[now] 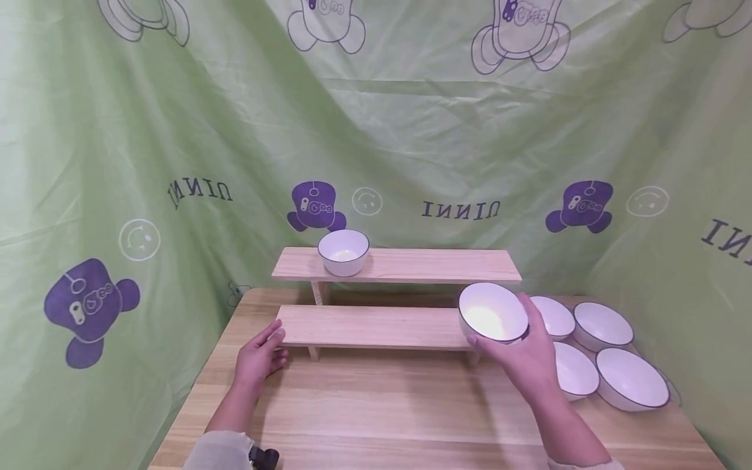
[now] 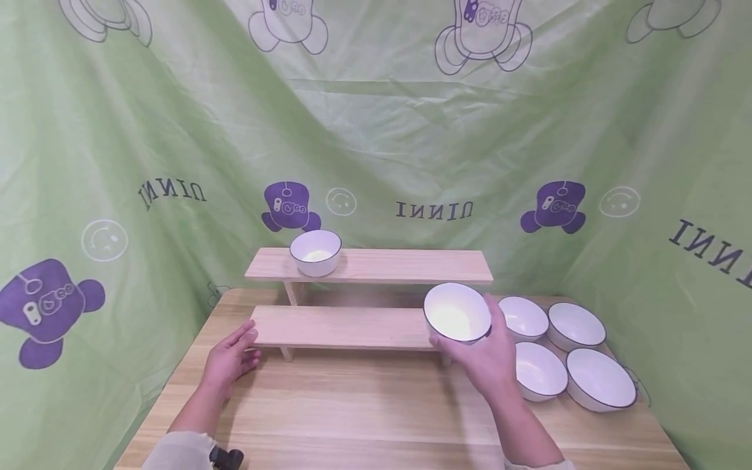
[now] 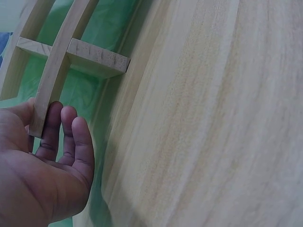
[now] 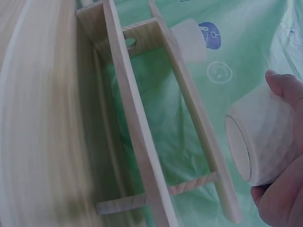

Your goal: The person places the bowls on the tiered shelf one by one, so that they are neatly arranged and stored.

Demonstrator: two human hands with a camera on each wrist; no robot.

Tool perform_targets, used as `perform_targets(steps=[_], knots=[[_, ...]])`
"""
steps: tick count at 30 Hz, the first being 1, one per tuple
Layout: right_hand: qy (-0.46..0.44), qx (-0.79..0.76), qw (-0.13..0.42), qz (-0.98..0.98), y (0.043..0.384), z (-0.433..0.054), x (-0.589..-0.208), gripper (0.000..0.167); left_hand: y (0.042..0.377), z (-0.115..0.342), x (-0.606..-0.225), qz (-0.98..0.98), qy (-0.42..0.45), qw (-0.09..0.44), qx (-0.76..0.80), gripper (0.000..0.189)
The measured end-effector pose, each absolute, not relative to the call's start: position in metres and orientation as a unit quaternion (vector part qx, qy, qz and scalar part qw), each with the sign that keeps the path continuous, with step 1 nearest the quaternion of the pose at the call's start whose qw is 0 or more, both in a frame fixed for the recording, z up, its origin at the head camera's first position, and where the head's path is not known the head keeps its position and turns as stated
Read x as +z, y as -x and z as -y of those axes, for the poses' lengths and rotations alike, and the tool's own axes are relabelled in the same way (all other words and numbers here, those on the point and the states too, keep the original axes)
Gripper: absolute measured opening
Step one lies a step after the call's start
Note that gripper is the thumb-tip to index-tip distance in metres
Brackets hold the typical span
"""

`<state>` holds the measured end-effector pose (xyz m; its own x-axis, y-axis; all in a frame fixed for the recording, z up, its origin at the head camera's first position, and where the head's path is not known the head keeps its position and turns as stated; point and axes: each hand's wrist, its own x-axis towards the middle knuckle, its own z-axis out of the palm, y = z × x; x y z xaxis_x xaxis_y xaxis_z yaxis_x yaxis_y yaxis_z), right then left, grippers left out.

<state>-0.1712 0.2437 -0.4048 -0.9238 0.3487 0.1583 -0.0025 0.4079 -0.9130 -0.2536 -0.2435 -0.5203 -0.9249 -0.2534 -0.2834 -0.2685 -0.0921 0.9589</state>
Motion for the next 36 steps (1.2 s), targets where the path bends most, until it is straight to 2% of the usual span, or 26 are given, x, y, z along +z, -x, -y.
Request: perform_targets(steps=[11,21,36], knots=[[0.093,0.527,0.169,0.828,0.199,-0.242,-0.398,0.129,0.254,0.242,-0.52,-0.676,0.197,0.005,0.71,0.06],[0.098,0.534,0.16,0.825,0.214,-0.239,-0.39,0.134,0.252,0.242,-0.521,-0.672,0.198,0.004,0.713,0.06],[0.076,0.534,0.155,0.828,0.239,-0.226,-0.386,0.131,0.253,0.24,-0.521,-0.662,0.207,0.001,0.721,0.061]])
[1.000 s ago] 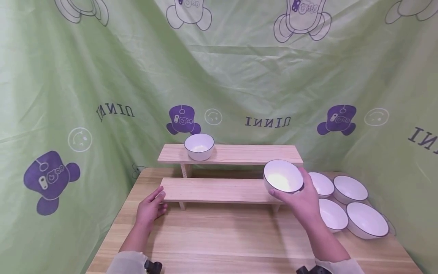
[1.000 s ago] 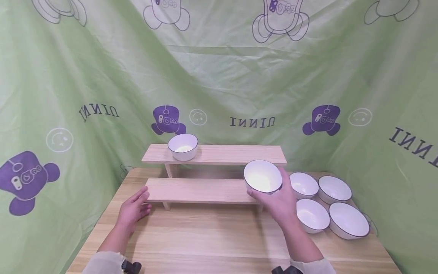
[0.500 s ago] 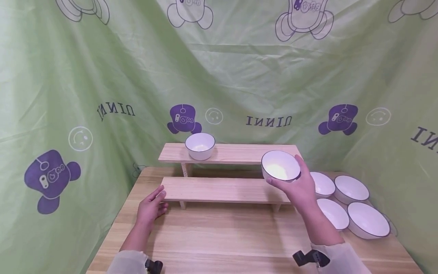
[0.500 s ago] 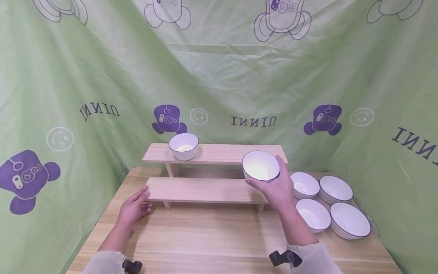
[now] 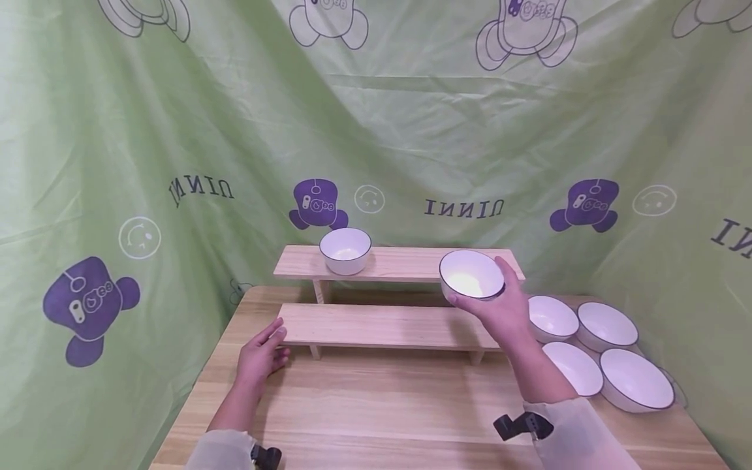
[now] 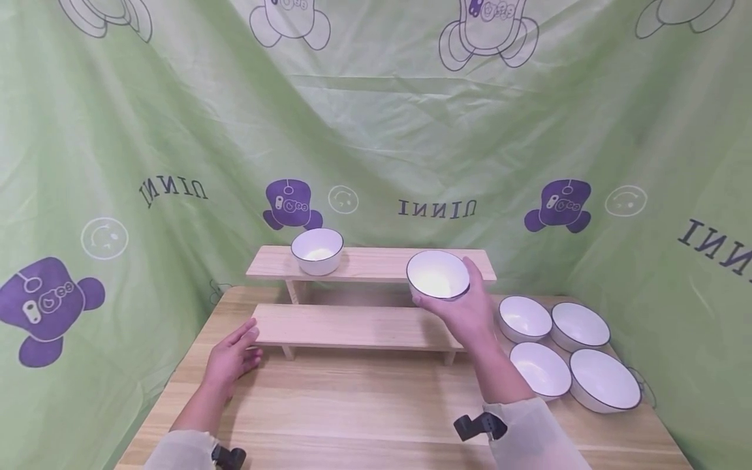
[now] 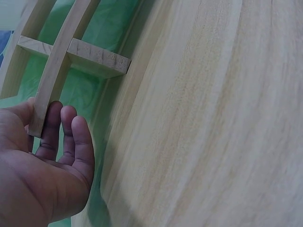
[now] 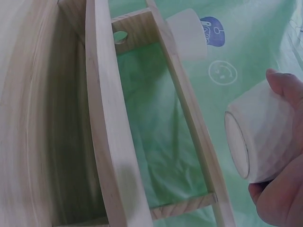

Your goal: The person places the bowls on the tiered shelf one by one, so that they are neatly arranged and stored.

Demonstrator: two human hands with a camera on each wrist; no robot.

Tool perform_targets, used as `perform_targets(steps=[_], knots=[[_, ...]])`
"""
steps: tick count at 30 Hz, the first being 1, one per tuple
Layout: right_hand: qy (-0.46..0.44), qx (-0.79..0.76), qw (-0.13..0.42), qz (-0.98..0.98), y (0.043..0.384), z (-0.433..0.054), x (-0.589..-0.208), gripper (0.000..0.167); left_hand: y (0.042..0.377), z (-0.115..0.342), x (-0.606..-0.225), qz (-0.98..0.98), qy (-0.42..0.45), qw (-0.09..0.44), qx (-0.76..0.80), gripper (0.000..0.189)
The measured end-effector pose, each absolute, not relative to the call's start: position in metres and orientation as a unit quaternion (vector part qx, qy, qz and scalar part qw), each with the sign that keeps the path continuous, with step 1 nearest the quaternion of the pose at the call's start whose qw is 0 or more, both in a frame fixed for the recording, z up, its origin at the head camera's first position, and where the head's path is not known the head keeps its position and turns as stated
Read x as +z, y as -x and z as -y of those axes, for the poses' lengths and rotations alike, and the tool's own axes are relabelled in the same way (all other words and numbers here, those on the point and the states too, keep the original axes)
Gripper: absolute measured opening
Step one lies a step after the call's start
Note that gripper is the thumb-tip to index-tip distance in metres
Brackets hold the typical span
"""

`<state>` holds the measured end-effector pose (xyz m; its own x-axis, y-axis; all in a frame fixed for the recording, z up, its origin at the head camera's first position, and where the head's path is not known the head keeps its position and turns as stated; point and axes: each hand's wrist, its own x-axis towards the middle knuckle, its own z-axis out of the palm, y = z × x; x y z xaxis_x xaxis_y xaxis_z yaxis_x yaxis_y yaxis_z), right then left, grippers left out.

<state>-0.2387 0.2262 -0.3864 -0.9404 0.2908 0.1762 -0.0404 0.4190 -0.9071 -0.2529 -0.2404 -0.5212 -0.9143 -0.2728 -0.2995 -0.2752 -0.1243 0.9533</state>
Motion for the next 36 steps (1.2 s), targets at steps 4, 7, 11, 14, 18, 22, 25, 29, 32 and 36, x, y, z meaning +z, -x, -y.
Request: perform_targets(steps=[4,7,11,14,18,22,25,29,32,36], knots=[[0.067,0.538,0.149,0.827,0.244,-0.222,-0.386,0.133,0.254,0.24,-0.52,-0.661,0.208,0.005,0.721,0.058],[0.066,0.537,0.148,0.828,0.249,-0.218,-0.388,0.134,0.253,0.241,-0.52,-0.658,0.207,0.009,0.724,0.058],[0.06,0.542,0.149,0.825,0.257,-0.211,-0.391,0.132,0.252,0.242,-0.519,-0.656,0.21,0.007,0.725,0.058],[0.057,0.54,0.149,0.827,0.263,-0.206,-0.393,0.131,0.251,0.242,-0.519,-0.655,0.212,0.005,0.726,0.059],[0.06,0.538,0.146,0.828,0.269,-0.203,-0.394,0.132,0.25,0.241,-0.519,-0.657,0.212,0.008,0.724,0.059],[0.059,0.548,0.144,0.822,0.273,-0.201,-0.395,0.132,0.251,0.24,-0.521,-0.656,0.211,0.003,0.725,0.06],[0.058,0.554,0.14,0.818,0.278,-0.198,-0.396,0.132,0.251,0.24,-0.523,-0.648,0.214,-0.003,0.731,0.061],[0.062,0.546,0.138,0.824,0.284,-0.193,-0.396,0.134,0.251,0.239,-0.523,-0.644,0.213,-0.004,0.735,0.064],[0.064,0.538,0.134,0.829,0.288,-0.189,-0.396,0.137,0.251,0.238,-0.523,-0.643,0.212,-0.004,0.735,0.064],[0.065,0.535,0.129,0.833,0.294,-0.183,-0.397,0.138,0.251,0.237,-0.522,-0.641,0.217,-0.004,0.737,0.06]])
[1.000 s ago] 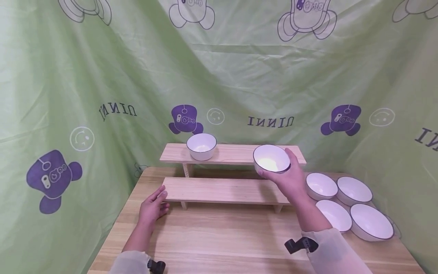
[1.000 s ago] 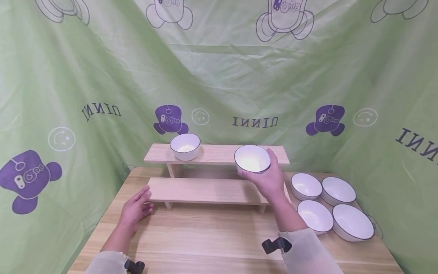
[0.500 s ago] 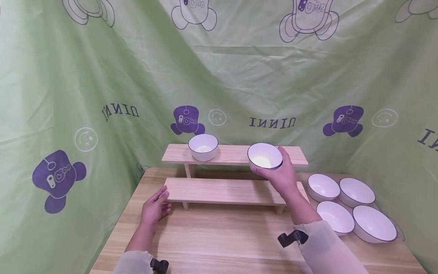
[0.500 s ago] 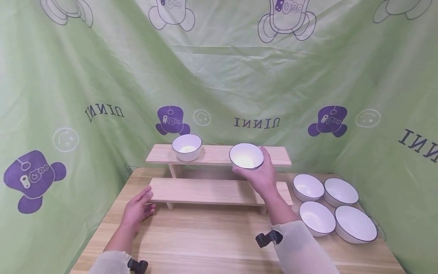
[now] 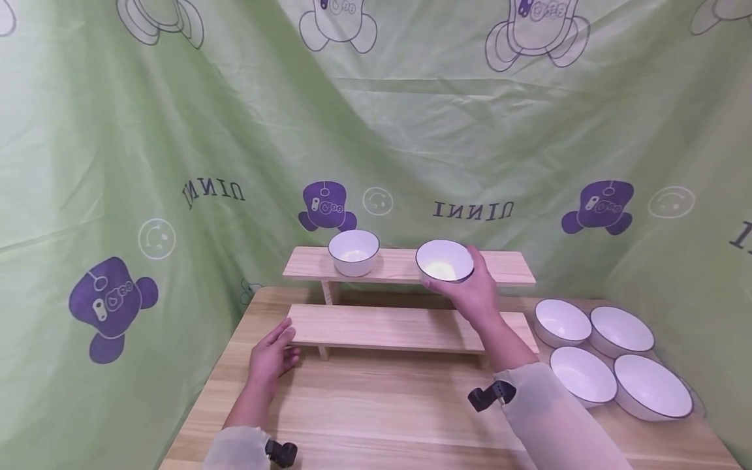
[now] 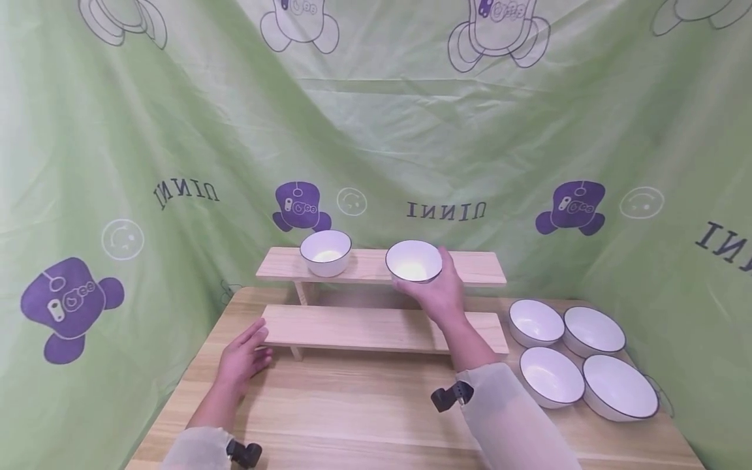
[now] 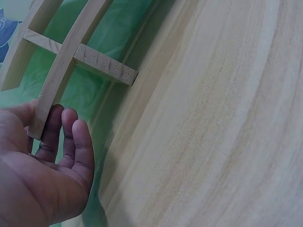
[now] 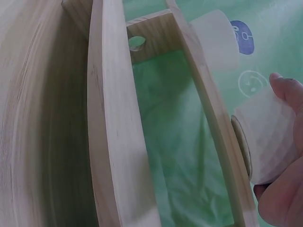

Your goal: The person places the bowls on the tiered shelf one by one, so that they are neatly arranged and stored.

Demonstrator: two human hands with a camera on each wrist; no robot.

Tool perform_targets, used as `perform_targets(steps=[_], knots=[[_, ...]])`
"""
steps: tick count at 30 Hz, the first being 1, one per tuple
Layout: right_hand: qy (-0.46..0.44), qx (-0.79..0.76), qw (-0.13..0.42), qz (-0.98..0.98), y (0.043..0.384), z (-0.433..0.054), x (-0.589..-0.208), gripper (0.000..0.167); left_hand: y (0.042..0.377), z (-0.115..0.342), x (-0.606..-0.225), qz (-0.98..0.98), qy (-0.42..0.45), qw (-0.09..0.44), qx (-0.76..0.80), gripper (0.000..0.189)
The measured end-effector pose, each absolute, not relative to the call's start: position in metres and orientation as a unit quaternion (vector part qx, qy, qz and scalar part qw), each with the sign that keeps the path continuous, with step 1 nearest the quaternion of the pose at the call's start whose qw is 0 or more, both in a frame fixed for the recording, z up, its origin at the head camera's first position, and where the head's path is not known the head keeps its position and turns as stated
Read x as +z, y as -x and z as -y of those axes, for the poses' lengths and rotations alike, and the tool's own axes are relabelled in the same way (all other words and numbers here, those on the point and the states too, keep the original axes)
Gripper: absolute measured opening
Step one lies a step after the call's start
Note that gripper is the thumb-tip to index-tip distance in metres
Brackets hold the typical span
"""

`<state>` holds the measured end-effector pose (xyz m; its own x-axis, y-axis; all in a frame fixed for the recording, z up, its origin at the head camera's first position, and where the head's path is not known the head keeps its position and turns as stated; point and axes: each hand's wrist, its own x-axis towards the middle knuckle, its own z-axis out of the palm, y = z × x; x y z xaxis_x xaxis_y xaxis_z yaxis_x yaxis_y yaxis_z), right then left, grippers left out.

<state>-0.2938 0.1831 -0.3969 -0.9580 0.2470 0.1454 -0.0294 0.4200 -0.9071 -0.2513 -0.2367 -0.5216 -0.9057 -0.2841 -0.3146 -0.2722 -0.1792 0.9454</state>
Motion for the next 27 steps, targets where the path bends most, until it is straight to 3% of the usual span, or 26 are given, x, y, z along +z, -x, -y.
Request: perform_targets(steps=[27], knots=[[0.036,0.532,0.115,0.838,0.326,-0.137,-0.389,0.134,0.249,0.239,-0.523,0.649,-0.212,0.012,-0.731,0.056]])
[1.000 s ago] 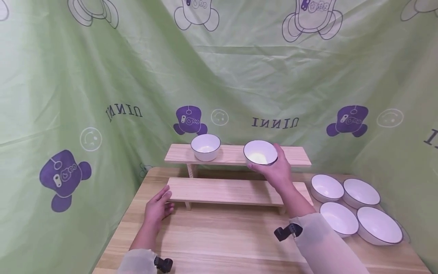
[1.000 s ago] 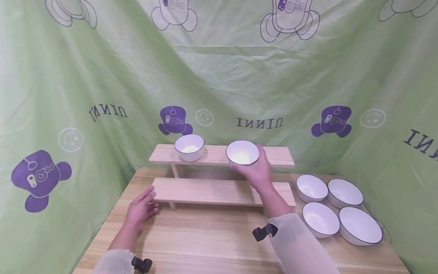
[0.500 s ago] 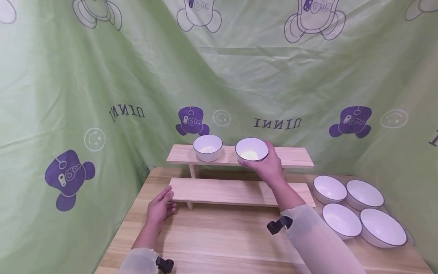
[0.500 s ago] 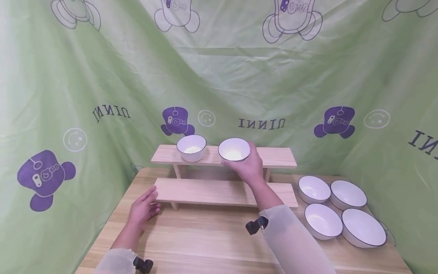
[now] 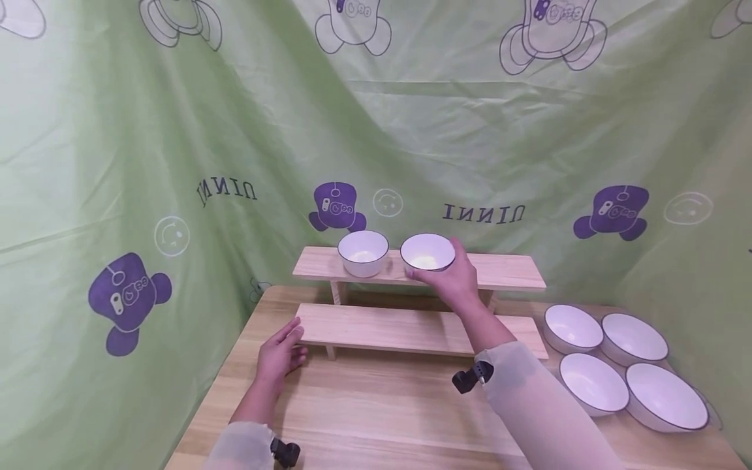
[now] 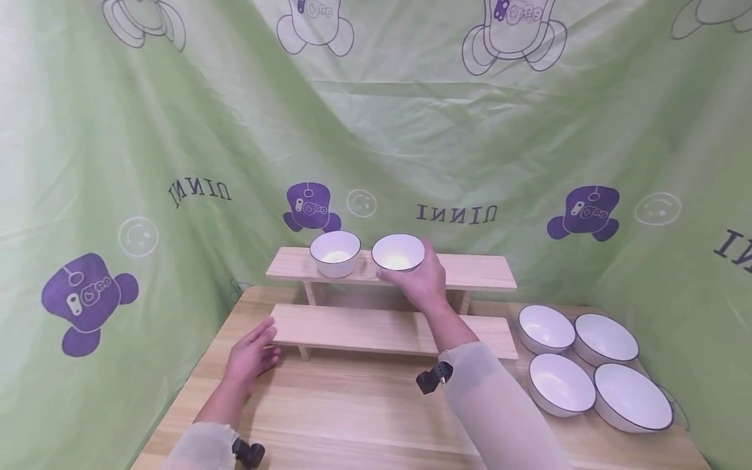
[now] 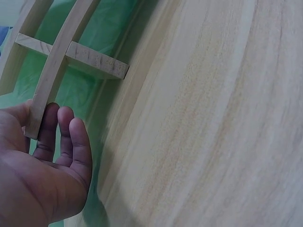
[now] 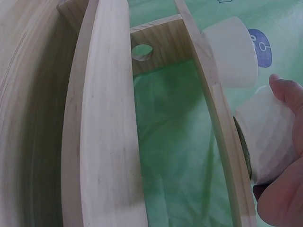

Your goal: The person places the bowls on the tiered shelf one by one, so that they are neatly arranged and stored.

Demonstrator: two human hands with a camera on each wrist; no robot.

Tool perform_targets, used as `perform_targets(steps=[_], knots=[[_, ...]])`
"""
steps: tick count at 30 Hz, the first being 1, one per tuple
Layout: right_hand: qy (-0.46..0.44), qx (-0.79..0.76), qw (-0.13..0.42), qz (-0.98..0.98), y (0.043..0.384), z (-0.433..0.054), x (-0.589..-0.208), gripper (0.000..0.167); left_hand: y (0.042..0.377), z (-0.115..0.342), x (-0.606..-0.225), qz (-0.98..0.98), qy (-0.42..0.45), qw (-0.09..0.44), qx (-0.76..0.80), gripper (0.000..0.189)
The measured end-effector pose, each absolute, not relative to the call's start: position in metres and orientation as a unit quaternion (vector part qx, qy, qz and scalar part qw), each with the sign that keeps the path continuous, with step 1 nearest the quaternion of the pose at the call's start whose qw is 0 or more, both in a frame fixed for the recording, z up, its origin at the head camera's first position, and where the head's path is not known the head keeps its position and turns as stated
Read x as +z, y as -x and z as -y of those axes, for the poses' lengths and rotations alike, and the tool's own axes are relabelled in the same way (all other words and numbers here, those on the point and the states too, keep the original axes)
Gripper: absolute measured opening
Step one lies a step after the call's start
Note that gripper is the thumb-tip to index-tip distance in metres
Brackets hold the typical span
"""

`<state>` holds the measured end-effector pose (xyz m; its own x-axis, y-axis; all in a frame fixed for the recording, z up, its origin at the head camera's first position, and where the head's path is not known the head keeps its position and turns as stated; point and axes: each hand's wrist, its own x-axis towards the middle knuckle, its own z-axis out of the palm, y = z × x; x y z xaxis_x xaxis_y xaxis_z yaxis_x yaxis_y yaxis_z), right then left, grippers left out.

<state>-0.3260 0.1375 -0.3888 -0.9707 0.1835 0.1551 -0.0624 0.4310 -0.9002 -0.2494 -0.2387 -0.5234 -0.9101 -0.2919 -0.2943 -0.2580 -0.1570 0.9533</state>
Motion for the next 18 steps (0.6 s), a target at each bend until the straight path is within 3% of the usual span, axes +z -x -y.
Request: perform_targets(steps=[18], knots=[[0.044,0.544,0.111,0.83,0.341,-0.131,-0.391,0.133,0.252,0.238,-0.525,0.648,-0.206,0.014,-0.733,0.061]])
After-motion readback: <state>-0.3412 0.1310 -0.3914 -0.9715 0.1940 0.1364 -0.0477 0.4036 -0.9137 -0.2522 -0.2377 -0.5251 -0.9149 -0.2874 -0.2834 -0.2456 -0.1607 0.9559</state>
